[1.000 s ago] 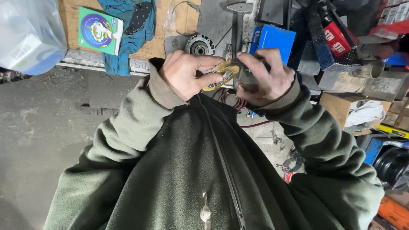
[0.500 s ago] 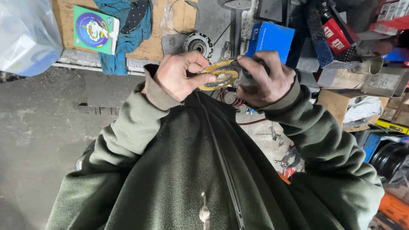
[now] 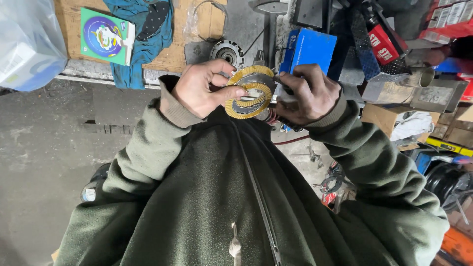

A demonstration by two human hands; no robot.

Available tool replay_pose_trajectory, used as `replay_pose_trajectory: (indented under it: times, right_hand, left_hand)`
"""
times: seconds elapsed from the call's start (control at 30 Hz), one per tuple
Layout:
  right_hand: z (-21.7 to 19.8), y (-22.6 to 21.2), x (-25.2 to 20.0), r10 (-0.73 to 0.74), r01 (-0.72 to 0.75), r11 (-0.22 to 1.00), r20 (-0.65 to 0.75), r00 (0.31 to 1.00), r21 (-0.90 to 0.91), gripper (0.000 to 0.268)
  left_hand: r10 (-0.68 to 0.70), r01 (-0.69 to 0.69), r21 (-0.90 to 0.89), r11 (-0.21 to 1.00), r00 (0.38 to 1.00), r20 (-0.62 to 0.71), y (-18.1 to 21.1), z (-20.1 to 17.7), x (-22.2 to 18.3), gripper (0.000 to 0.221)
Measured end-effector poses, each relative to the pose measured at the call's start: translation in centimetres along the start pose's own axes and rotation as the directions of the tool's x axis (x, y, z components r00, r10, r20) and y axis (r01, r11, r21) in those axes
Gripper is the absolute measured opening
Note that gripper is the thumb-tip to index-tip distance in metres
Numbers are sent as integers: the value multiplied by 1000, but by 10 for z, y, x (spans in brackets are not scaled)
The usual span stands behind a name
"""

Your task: The person is inspecting and stacking automotive clutch friction plates.

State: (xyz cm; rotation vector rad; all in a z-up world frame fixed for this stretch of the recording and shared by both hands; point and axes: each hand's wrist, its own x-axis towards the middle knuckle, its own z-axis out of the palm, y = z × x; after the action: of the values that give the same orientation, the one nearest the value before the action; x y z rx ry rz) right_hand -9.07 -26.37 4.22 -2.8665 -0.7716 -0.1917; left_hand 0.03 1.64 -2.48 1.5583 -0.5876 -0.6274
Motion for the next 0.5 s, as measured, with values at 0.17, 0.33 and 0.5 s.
replay_pose_trajectory:
  times: [0.17, 0.33, 0.5]
  right_hand:
    - [-3, -5, 1, 20, -19, 999, -27, 999, 49, 68]
    - [-13, -8, 17, 11, -8, 997, -33, 999, 81, 69]
    - [1, 8, 8, -26, 28, 995, -27, 999, 93, 68]
  left_hand:
    - [-60, 64, -183, 981, 998, 25, 2, -6, -1, 26]
    - [-51, 59, -218, 974, 998, 42, -5, -5, -3, 25]
    - [-7, 12, -265, 964, 1000, 19, -12, -6, -6, 25]
